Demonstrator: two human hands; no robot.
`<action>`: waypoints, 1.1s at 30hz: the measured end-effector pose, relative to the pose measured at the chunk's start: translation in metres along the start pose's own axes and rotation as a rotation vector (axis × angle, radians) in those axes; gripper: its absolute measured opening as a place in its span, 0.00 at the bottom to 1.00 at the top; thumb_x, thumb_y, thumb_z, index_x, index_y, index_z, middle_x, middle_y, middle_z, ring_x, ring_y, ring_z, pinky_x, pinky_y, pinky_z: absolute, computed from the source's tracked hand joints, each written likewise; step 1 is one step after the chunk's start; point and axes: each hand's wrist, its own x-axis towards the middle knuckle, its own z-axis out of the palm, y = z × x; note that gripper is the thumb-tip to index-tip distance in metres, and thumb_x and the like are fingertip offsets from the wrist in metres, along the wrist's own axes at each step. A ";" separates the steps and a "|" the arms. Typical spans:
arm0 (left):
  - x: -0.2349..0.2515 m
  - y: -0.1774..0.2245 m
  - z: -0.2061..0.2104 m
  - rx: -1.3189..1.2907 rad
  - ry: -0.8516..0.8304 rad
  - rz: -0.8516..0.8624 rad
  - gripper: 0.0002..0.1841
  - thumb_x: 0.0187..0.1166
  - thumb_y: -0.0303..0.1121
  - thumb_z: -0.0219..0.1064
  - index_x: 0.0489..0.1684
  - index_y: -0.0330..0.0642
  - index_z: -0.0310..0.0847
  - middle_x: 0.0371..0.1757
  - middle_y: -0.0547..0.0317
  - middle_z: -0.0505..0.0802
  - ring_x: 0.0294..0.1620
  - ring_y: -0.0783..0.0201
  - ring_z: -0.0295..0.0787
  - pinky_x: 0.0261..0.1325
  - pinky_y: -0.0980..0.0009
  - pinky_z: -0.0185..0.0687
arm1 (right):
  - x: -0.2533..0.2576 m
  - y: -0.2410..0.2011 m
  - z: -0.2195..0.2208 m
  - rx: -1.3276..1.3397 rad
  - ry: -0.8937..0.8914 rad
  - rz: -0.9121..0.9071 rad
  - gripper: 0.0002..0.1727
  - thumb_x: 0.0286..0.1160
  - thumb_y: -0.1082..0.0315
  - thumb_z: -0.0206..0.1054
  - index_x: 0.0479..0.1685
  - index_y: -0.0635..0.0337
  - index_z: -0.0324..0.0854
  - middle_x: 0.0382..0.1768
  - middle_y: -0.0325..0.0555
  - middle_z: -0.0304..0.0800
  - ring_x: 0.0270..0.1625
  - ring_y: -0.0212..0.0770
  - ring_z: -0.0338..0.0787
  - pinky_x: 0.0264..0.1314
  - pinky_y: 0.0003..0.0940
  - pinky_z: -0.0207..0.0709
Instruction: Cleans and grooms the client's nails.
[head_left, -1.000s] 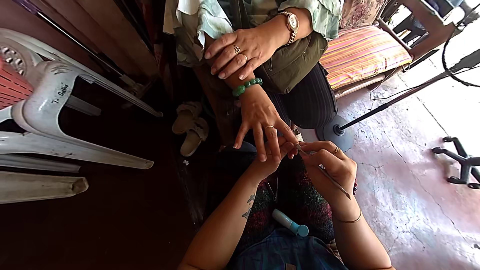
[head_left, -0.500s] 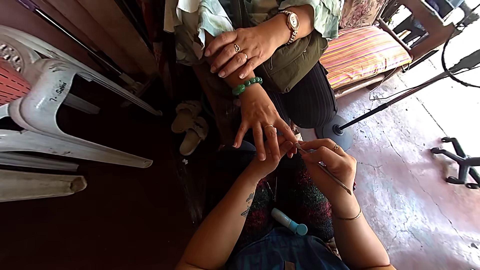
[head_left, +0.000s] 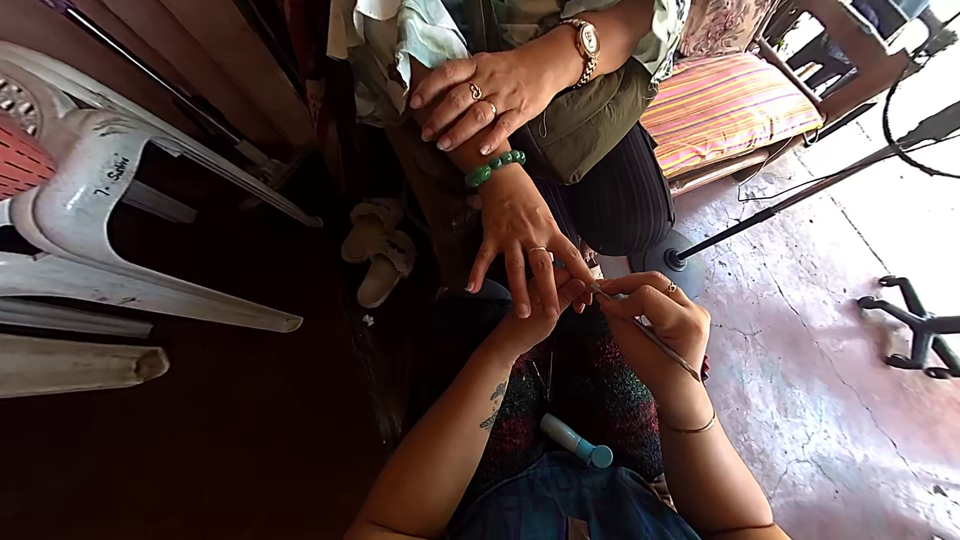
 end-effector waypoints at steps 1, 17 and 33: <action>0.000 0.001 0.001 -0.001 0.002 -0.004 0.11 0.89 0.31 0.55 0.41 0.46 0.85 0.32 0.72 0.88 0.36 0.79 0.83 0.47 0.81 0.80 | 0.000 0.000 0.000 0.001 0.004 0.003 0.08 0.63 0.81 0.71 0.21 0.62 0.84 0.40 0.46 0.95 0.48 0.32 0.93 0.47 0.23 0.87; -0.001 -0.001 0.000 -0.009 -0.002 0.012 0.12 0.89 0.34 0.56 0.41 0.46 0.86 0.32 0.71 0.88 0.36 0.78 0.84 0.48 0.80 0.81 | 0.002 -0.001 -0.004 0.082 -0.005 0.061 0.07 0.61 0.82 0.73 0.21 0.62 0.85 0.40 0.45 0.94 0.48 0.33 0.94 0.47 0.24 0.88; -0.002 0.002 -0.001 0.003 -0.017 0.010 0.12 0.90 0.35 0.55 0.41 0.47 0.85 0.32 0.73 0.88 0.37 0.79 0.83 0.48 0.81 0.80 | 0.003 -0.001 -0.006 0.104 -0.019 0.071 0.08 0.60 0.82 0.72 0.21 0.61 0.84 0.41 0.45 0.94 0.50 0.34 0.95 0.48 0.25 0.90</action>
